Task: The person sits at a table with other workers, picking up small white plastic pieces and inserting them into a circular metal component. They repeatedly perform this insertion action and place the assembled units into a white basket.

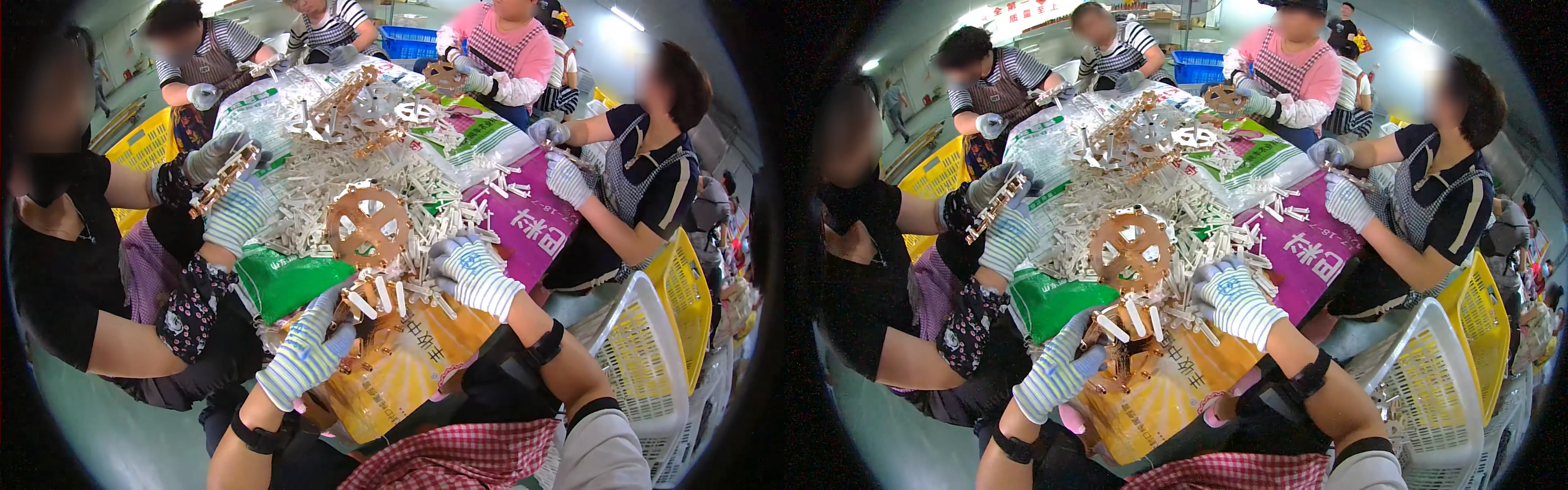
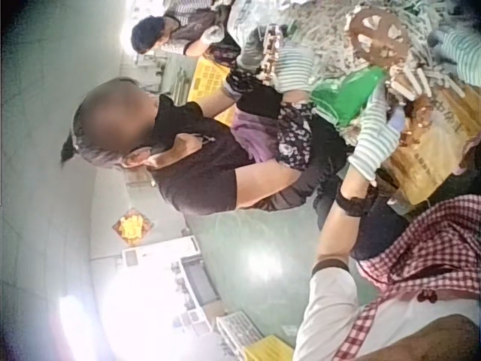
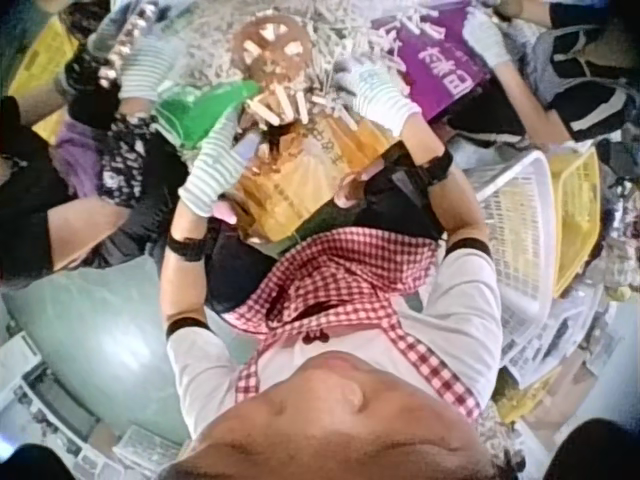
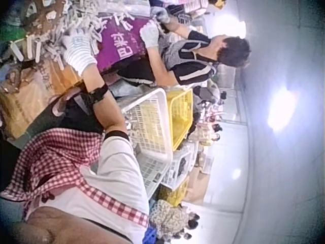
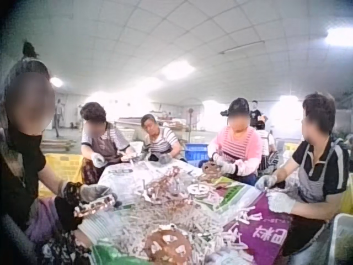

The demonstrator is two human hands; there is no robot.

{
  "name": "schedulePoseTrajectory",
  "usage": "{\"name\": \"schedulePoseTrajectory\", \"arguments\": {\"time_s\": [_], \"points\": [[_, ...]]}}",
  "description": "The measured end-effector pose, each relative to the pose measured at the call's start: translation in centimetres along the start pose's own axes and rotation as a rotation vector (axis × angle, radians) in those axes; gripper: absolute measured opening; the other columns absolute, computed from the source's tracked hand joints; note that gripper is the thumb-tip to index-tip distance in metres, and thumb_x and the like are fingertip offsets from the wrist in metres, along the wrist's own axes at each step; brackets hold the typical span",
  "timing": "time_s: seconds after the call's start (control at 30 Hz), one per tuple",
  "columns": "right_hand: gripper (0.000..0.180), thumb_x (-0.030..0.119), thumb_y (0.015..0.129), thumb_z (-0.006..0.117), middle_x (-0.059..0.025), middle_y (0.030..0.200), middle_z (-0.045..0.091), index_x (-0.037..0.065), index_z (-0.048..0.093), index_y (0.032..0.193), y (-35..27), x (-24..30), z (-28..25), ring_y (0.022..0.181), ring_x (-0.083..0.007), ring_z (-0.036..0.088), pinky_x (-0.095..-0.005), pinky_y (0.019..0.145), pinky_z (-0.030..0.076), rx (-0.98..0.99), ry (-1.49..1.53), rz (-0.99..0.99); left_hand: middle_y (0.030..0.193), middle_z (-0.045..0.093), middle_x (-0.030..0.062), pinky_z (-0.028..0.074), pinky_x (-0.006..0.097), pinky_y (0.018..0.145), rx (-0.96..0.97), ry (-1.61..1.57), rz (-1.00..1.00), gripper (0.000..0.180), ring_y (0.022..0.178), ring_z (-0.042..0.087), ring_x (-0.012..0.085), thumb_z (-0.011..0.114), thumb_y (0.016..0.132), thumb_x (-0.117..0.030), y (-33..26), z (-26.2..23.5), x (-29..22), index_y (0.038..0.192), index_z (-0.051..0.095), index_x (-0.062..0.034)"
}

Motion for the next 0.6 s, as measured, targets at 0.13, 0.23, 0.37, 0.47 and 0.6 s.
{"name": "schedulePoseTrajectory", "arguments": {"time_s": [0.13,0.23,0.37,0.47,0.6], "points": [[0.026,0.019,0.074,0.077,-0.0078,0.113,0.064,0.016,0.073,0.099,0.2,0.4,0.5,0.111,-0.0338,0.057,-0.0499,0.103,0.04,0.04,0.02,0.012,0.132,0.058,0.0098,0.054,0.029,0.087,0.004,-0.067,-0.052,0.056,0.108,0.06,0.0149,0.059,0.094,-0.004,-0.2,0.0,0.6,0.148,0.046,-0.0022],[0.028,0.02,0.074,0.076,-0.0082,0.11,0.064,0.013,0.072,0.1,0.3,0.9,0.7,0.109,-0.0321,0.058,-0.0498,0.103,0.04,0.002,-0.03,-0.05,0.126,0.061,0.0089,0.055,0.028,0.083,-0.054,-0.17,-0.116,0.052,0.102,0.06,0.0123,0.06,0.094,-0.005,0.0,0.0,1.1,0.144,0.048,-0.0013],[0.021,0.02,0.076,0.073,-0.0093,0.108,0.064,0.011,0.068,0.095,0.7,1.5,1.8,0.108,-0.0321,0.057,-0.049,0.102,0.04,0.021,-0.134,-0.102,0.12,0.064,0.0084,0.051,0.029,0.091,-0.112,-0.274,-0.188,0.043,0.104,0.059,0.0126,0.063,0.096,-0.007,0.0,-0.5,0.9,0.138,0.055,-0.001],[0.023,0.019,0.076,0.072,-0.0091,0.108,0.064,0.013,0.069,0.098,0.5,0.6,1.9,0.107,-0.0327,0.057,-0.049,0.102,0.041,0.028,-0.036,-0.073,0.114,0.066,0.006,0.051,0.027,0.088,-0.137,-0.263,-0.137,0.04,0.099,0.06,0.0111,0.063,0.096,-0.009,0.0,-0.7,0.4,0.134,0.058,-0.0002],[0.025,0.019,0.076,0.071,-0.0114,0.106,0.064,0.011,0.07,0.101,0.2,0.3,0.9,0.105,-0.0346,0.059,-0.0482,0.099,0.043,0.027,-0.082,-0.035,0.11,0.066,0.0047,0.051,0.026,0.087,-0.141,-0.281,-0.131,0.039,0.097,0.06,0.0103,0.063,0.095,-0.012,-0.2,-0.5,0.0,0.132,0.059,0.0003]]}}
Point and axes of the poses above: each hand's wrist, its own y-axis towards the middle knuckle, its own z-axis out of the palm, x = y × z, the point moved 9 cm from there along y, towards the middle knuckle
